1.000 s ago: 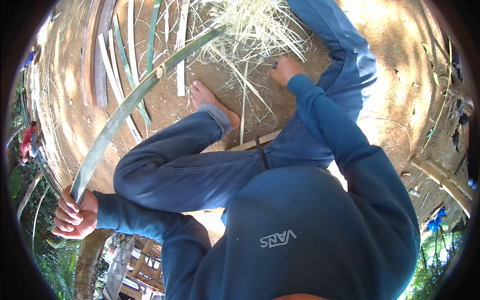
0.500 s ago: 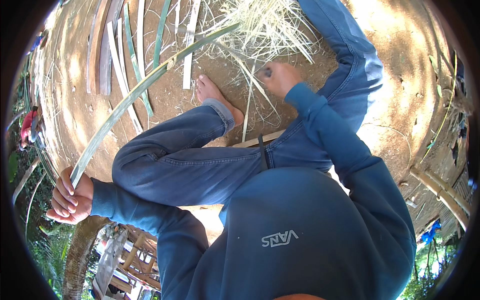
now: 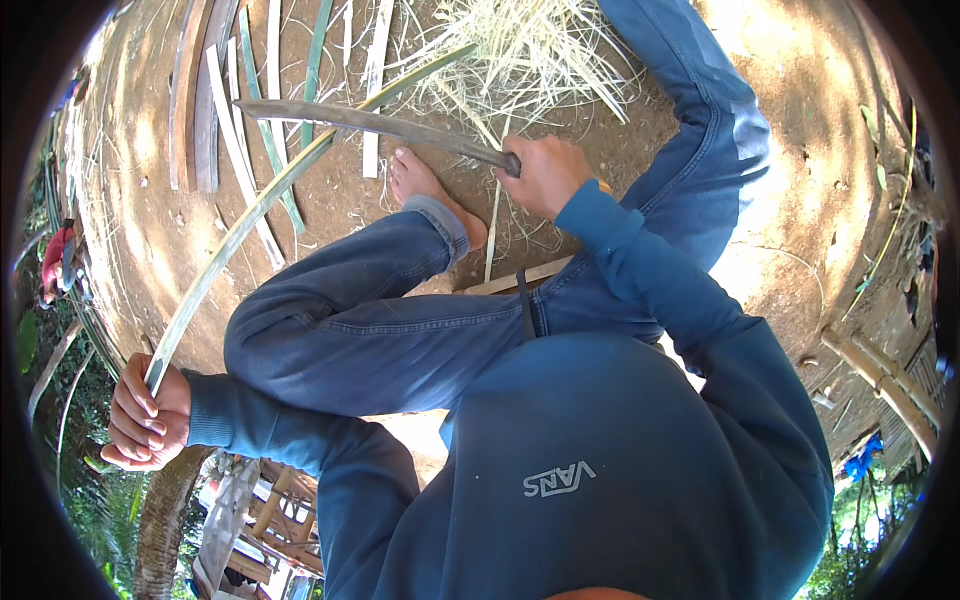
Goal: The person sits on the ground and uses a knife to split a long bamboo stalk into thin strips. They hold the bamboo with one hand and use the knife to shave and separate the material, creating a pile of thin strips on the ground.
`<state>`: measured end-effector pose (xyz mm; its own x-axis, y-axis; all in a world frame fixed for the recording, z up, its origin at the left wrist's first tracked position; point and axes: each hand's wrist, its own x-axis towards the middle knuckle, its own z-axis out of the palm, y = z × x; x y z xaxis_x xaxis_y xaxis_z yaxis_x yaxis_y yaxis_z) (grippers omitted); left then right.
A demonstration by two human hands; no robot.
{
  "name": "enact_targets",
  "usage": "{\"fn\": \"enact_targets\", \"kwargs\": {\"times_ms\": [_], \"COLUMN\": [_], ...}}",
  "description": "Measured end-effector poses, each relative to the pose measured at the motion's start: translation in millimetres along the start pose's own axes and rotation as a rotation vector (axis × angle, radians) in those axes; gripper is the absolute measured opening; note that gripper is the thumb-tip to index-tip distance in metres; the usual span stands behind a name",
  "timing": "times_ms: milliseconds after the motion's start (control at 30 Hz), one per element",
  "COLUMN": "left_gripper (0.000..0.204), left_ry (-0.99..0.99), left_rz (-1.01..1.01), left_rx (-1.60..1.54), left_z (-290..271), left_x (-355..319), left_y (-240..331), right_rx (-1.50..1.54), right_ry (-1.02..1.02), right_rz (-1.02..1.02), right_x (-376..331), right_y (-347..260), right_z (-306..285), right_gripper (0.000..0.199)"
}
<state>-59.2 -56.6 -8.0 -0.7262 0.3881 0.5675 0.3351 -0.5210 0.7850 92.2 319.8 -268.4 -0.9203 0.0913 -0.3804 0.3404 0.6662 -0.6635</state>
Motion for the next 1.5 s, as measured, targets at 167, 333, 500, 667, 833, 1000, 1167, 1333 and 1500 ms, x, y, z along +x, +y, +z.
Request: {"fn": "enact_targets", "kwargs": {"times_ms": [167, 333, 500, 667, 833, 1000, 1167, 1333, 1500], "left_gripper": [0.043, 0.043, 0.042, 0.043, 0.037, 0.037, 0.038, 0.039, 0.039], "left_ry": [0.027, 0.000, -0.017, 0.093, 0.483, 0.592, 0.577, 0.477, 0.403], "left_rz": [0.011, -0.011, -0.026, 0.007, 0.015, 0.035, 0.037, 0.019, 0.025], "left_rx": [0.020, 0.014, 0.009, 0.032, -0.070, -0.073, -0.096, -0.102, -0.076], "left_z": [4.4, 0.1, -0.7, 18.5, 3.7, -11.2, -8.1, -7.7, -3.5], "left_x": [4.1, 0.4, 1.3, -3.1, -1.7, -9.7, -11.2, -6.6, -5.5], "left_y": [-1.2, 2.9, -3.1, -0.1, -7.5, -4.8, -4.2, -6.7, -3.7], "right_rx": [0.033, 0.014, -0.059, -0.089, -0.080, -0.017, 0.102, 0.096, 0.085], "right_ry": [0.059, 0.097, 0.026, -0.052, -0.012, 0.001, -0.011, 0.007, 0.084], "right_rz": [0.059, 0.114, 0.387, 0.551, 0.568, 0.379, 0.088, 0.095, 0.061], "right_x": [11.0, 9.5, 43.0, 53.6, 52.8, 35.0, 9.6, 6.9, 4.6], "right_y": [19.3, 32.3, 82.8, 104.6, 112.6, 90.6, 33.8, 31.5, 40.5], "right_z": [7.4, 14.9, 21.7, 26.8, 21.8, 21.6, 20.6, 16.9, 15.0], "right_gripper": [0.019, 0.018, 0.025, 0.037, 0.033, 0.032, 0.028, 0.025, 0.022]}}
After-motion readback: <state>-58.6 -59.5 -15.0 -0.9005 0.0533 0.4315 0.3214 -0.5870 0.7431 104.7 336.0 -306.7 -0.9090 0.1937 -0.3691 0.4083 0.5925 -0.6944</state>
